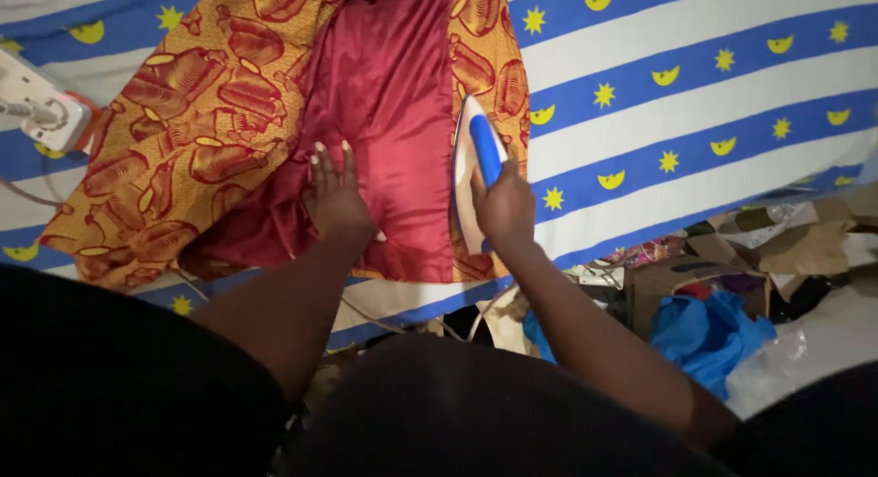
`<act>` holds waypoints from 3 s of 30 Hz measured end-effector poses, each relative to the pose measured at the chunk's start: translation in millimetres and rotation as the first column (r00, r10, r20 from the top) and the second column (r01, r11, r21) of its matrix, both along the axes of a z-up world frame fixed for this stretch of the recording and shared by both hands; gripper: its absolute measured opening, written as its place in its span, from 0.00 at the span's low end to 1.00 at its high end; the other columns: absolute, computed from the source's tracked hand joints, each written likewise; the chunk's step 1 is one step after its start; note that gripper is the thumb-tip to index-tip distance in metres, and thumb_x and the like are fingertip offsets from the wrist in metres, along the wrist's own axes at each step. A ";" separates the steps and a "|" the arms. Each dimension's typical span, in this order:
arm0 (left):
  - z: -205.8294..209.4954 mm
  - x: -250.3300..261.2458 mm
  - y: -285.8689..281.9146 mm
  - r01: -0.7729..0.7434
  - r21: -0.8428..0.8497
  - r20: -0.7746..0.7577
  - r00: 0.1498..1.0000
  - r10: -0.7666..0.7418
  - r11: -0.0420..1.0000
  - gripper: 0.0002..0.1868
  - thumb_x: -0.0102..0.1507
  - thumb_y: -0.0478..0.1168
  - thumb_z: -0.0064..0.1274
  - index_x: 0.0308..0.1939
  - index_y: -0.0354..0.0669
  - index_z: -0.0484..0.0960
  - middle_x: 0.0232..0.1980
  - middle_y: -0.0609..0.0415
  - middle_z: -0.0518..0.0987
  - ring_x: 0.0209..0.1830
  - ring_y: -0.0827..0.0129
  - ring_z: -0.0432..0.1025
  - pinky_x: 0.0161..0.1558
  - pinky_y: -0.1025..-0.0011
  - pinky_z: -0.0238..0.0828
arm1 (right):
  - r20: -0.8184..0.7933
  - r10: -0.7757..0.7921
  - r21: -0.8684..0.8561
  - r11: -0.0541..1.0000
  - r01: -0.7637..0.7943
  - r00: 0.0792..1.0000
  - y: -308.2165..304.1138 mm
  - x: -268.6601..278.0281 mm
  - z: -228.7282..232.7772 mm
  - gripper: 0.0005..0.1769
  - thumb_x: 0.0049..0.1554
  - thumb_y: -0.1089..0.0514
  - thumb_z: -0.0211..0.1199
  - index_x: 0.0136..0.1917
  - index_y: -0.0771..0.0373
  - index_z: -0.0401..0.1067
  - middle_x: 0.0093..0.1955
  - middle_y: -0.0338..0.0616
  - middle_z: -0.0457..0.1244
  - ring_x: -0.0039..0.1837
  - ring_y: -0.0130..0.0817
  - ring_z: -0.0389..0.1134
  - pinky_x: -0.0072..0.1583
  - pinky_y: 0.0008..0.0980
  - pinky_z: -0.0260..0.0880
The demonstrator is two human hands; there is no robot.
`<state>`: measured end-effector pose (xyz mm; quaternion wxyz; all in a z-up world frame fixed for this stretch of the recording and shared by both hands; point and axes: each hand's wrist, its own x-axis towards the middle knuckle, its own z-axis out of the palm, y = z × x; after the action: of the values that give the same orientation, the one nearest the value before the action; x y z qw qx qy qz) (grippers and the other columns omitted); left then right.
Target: The person irons a red and gold patterned garment laid on a bed. They repeatedly smooth the fabric with their hands and move the iron over different sections, occasionally lifting and repositioning the garment to access new areas.
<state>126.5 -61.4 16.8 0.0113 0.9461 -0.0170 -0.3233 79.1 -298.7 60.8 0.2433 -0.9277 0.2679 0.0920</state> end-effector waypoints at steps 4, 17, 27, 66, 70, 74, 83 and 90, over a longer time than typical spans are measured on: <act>-21.7 -2.6 -0.1 0.047 -0.018 0.242 0.969 -0.041 0.999 0.79 0.40 0.58 0.77 0.84 0.56 0.38 0.86 0.38 0.37 0.86 0.50 0.41 0.75 0.50 0.49 | 0.004 -0.051 0.012 0.999 0.050 0.999 -8.6 43.0 -14.6 0.27 0.61 0.42 0.64 0.53 0.71 0.67 0.43 0.67 0.68 0.48 0.67 0.71 0.51 0.57 0.71; -26.9 -6.7 -9.5 0.121 0.040 0.303 0.944 -0.128 0.992 0.68 0.50 0.54 0.72 0.83 0.39 0.44 0.83 0.27 0.40 0.83 0.38 0.41 0.78 0.45 0.36 | -0.099 -0.079 0.060 0.994 0.086 0.992 2.5 -12.8 10.9 0.25 0.60 0.42 0.62 0.53 0.69 0.68 0.42 0.67 0.68 0.48 0.68 0.70 0.49 0.59 0.70; -34.2 -3.2 -7.1 0.140 0.105 0.459 0.871 -0.172 0.985 0.70 0.50 0.55 0.74 0.83 0.43 0.42 0.84 0.30 0.41 0.84 0.42 0.42 0.79 0.48 0.39 | -0.077 -0.079 0.030 0.996 0.081 0.994 0.6 40.7 12.1 0.26 0.59 0.44 0.63 0.53 0.71 0.68 0.41 0.68 0.68 0.46 0.67 0.70 0.49 0.58 0.71; -9.7 9.2 -11.1 0.108 0.087 0.105 0.988 -0.117 0.990 0.87 0.33 0.58 0.81 0.80 0.39 0.34 0.82 0.29 0.38 0.83 0.40 0.38 0.78 0.47 0.37 | -0.026 -0.167 -0.058 0.985 0.165 0.986 -19.4 105.1 5.5 0.28 0.59 0.44 0.64 0.57 0.72 0.66 0.45 0.68 0.69 0.49 0.65 0.72 0.51 0.56 0.72; -17.4 3.0 -7.7 0.158 0.056 0.481 0.861 -0.165 0.986 0.74 0.48 0.54 0.75 0.84 0.38 0.37 0.84 0.28 0.42 0.83 0.40 0.42 0.79 0.46 0.39 | -0.146 -0.163 -0.094 0.984 0.150 0.976 -23.3 43.7 16.9 0.27 0.61 0.42 0.62 0.55 0.71 0.67 0.42 0.68 0.68 0.47 0.66 0.72 0.50 0.56 0.72; -21.4 -2.4 -12.3 0.094 0.054 0.117 0.988 -0.100 0.994 0.69 0.50 0.51 0.69 0.82 0.39 0.36 0.83 0.29 0.38 0.85 0.42 0.38 0.80 0.49 0.35 | -0.233 -0.170 -0.043 0.985 0.165 0.957 -29.5 -8.4 27.9 0.26 0.61 0.42 0.59 0.55 0.70 0.67 0.38 0.65 0.69 0.43 0.65 0.72 0.48 0.57 0.72; -27.5 -6.2 -4.2 0.056 -0.007 0.097 0.994 -0.055 0.998 0.66 0.50 0.51 0.65 0.81 0.42 0.37 0.83 0.30 0.37 0.85 0.42 0.37 0.81 0.49 0.33 | -0.037 -0.187 -0.084 0.979 0.183 0.982 -40.6 34.6 -3.8 0.26 0.60 0.44 0.64 0.52 0.72 0.68 0.42 0.67 0.69 0.47 0.66 0.72 0.50 0.57 0.72; -66.9 -10.0 4.1 0.152 0.054 0.486 0.859 -0.159 0.987 0.40 0.73 0.46 0.46 0.85 0.46 0.47 0.85 0.32 0.41 0.85 0.43 0.40 0.79 0.47 0.38 | -0.086 -0.218 0.004 0.976 0.220 0.972 -36.9 12.4 7.9 0.27 0.58 0.42 0.64 0.51 0.71 0.70 0.43 0.66 0.69 0.49 0.65 0.72 0.53 0.55 0.72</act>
<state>116.6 -57.4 -50.1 -0.0258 0.9926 -0.0934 -0.0738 91.5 -335.6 68.7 0.2468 -0.8860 0.3781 0.1060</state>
